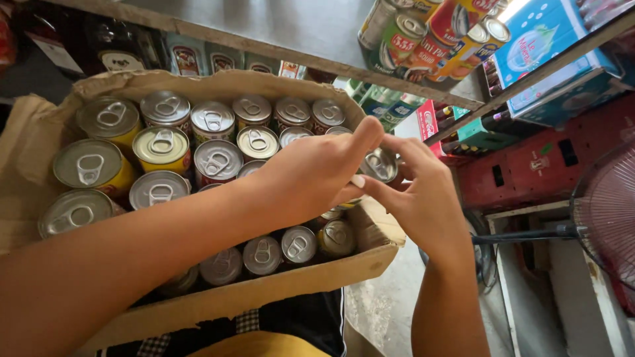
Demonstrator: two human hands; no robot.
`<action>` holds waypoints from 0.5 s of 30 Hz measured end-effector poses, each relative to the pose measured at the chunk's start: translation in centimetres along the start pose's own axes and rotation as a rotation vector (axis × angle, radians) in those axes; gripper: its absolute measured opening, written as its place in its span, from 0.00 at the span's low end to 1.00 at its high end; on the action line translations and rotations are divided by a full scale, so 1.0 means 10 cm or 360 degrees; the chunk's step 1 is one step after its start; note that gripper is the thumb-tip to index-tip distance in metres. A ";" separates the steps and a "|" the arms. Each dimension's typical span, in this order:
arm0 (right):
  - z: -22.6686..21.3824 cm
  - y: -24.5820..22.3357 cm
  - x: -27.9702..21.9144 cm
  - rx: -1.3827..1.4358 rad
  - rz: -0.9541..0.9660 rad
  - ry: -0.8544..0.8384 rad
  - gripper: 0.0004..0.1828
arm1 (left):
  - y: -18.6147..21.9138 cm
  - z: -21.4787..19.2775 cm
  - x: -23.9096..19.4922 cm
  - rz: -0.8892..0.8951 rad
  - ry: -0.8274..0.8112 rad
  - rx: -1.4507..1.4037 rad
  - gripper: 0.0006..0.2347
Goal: The person takes canned goods from a cardboard box and places them onto a metal shelf. They arrange the cans in rows, organizing them by type and brand.
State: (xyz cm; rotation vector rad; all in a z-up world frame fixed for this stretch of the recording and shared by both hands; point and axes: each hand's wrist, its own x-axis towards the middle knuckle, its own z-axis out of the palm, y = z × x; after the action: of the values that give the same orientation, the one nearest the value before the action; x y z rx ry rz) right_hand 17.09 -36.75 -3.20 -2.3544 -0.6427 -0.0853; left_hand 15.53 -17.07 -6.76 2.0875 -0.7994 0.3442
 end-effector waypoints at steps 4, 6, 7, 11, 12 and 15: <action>0.06 0.14 0.04 -0.0067 -0.0006 -0.0117 0.31 | -0.04 0.05 -0.04 -0.0005 0.0018 0.0030 0.24; 0.11 0.25 0.05 -0.0160 -0.0071 -0.0209 0.31 | -0.05 0.07 -0.04 -0.0195 -0.0205 0.0198 0.26; 0.12 0.27 0.06 -0.0159 -0.0073 -0.0212 0.31 | -0.07 0.10 -0.05 -0.0199 -0.0203 0.0199 0.26; 0.17 0.26 0.07 -0.0156 0.0025 -0.0351 0.32 | -0.14 0.15 -0.08 -0.0152 -0.0337 0.0507 0.34; 0.20 0.23 0.07 -0.0192 0.0126 -0.0384 0.32 | -0.14 0.14 -0.10 -0.0080 -0.0336 0.0570 0.37; 0.22 0.18 0.09 -0.0119 0.0057 -0.0386 0.34 | -0.07 0.00 -0.11 -0.0208 -0.0782 0.0751 0.41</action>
State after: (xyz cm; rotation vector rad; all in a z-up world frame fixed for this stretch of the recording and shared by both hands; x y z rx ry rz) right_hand 18.46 -36.18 -5.78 -2.4695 -0.7230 0.1981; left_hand 15.13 -16.31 -7.71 2.7096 -0.9192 -0.0720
